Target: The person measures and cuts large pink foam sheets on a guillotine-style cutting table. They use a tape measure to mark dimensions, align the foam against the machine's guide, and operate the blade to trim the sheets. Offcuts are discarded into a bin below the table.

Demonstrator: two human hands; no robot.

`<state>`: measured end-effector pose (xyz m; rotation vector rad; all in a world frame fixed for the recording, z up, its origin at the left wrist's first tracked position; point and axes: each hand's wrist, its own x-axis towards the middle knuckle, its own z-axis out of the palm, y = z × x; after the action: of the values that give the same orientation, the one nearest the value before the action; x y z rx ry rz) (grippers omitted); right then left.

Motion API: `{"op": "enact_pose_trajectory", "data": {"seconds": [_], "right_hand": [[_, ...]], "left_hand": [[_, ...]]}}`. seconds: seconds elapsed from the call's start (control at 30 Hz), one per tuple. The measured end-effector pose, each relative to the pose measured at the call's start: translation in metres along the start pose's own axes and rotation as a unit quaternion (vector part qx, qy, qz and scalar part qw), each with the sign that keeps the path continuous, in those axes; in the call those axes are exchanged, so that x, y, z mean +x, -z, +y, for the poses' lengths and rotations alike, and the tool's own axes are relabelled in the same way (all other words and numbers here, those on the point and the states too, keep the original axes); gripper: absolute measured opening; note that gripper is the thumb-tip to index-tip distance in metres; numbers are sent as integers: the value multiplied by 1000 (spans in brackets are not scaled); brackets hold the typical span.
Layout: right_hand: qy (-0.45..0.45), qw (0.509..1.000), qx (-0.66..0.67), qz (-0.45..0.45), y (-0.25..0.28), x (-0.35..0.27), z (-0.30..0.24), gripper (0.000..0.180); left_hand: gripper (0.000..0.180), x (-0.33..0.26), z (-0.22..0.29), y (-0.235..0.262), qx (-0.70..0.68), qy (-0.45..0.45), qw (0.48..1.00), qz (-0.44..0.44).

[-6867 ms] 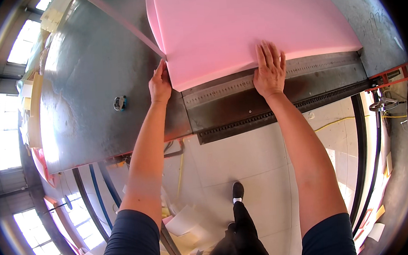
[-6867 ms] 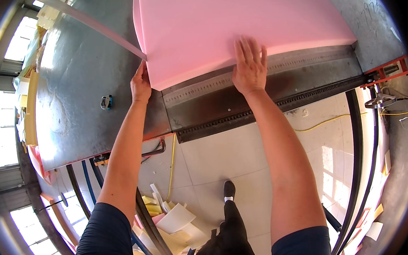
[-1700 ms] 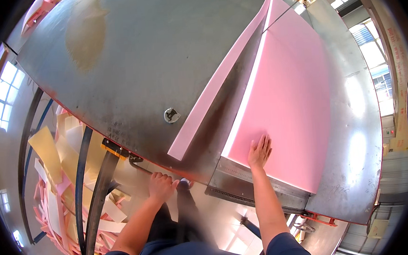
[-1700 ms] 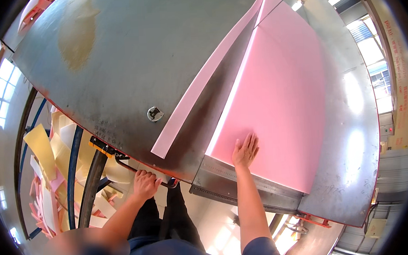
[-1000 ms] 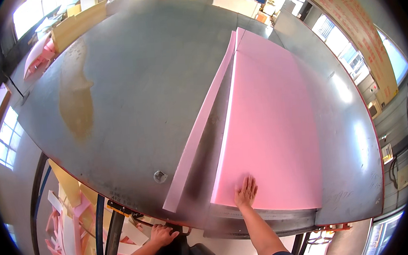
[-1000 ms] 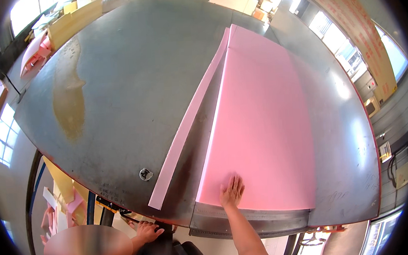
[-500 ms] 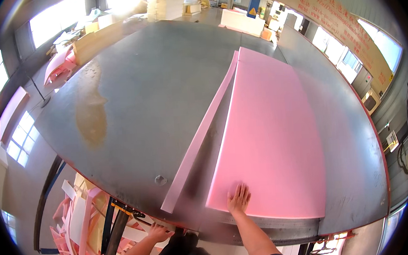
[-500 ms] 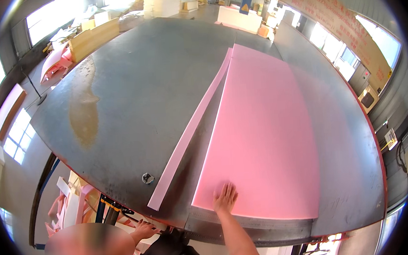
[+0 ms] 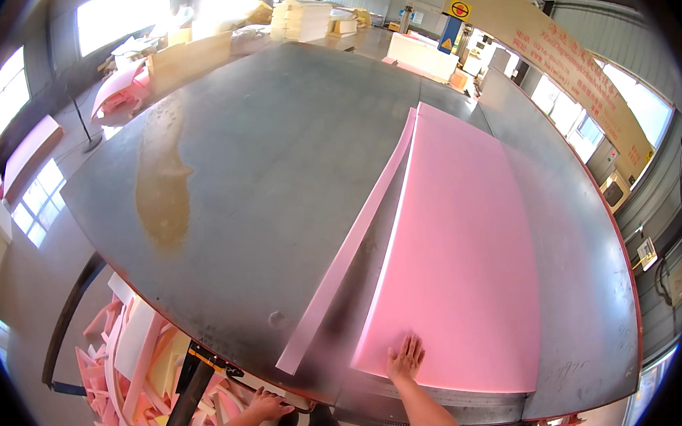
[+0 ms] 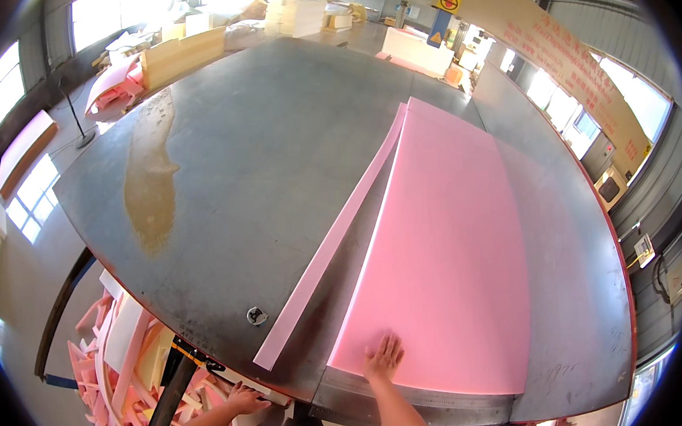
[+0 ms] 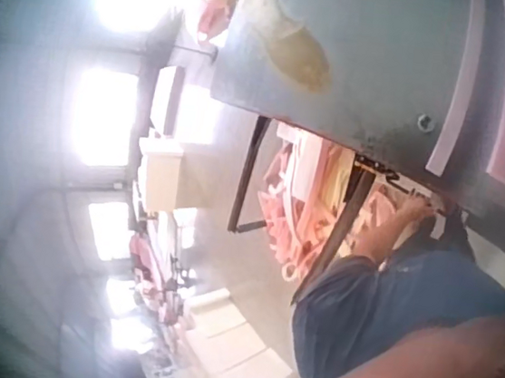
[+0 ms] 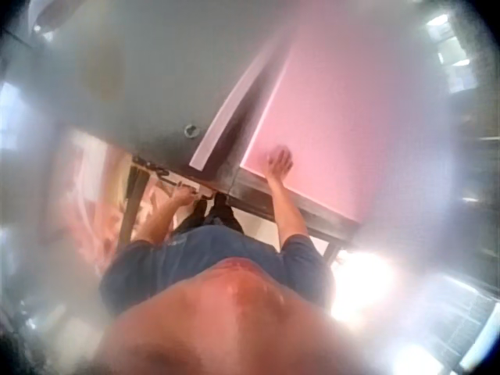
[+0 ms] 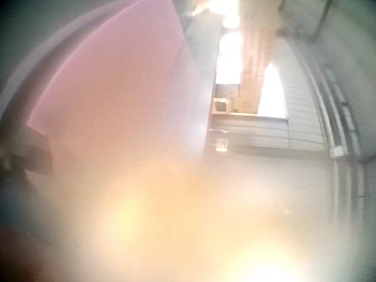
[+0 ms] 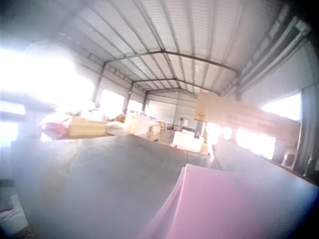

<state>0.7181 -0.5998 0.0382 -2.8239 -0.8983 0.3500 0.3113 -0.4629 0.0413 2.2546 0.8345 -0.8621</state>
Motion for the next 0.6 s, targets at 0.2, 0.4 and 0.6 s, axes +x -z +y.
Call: {"op": "enact_pose_trajectory", "data": {"seconds": [0.2, 0.4, 0.6], "right_hand": [[0, 1000, 6, 16, 4, -45, 7, 79], [18, 999, 19, 25, -2, -97, 9, 76], [18, 999, 27, 41, -3, -135, 5, 76]], "left_hand": [[61, -40, 4, -25, 14, -28, 998, 48], [34, -80, 34, 10, -136, -71, 941, 301], [62, -43, 57, 36, -44, 12, 905, 424]]}}
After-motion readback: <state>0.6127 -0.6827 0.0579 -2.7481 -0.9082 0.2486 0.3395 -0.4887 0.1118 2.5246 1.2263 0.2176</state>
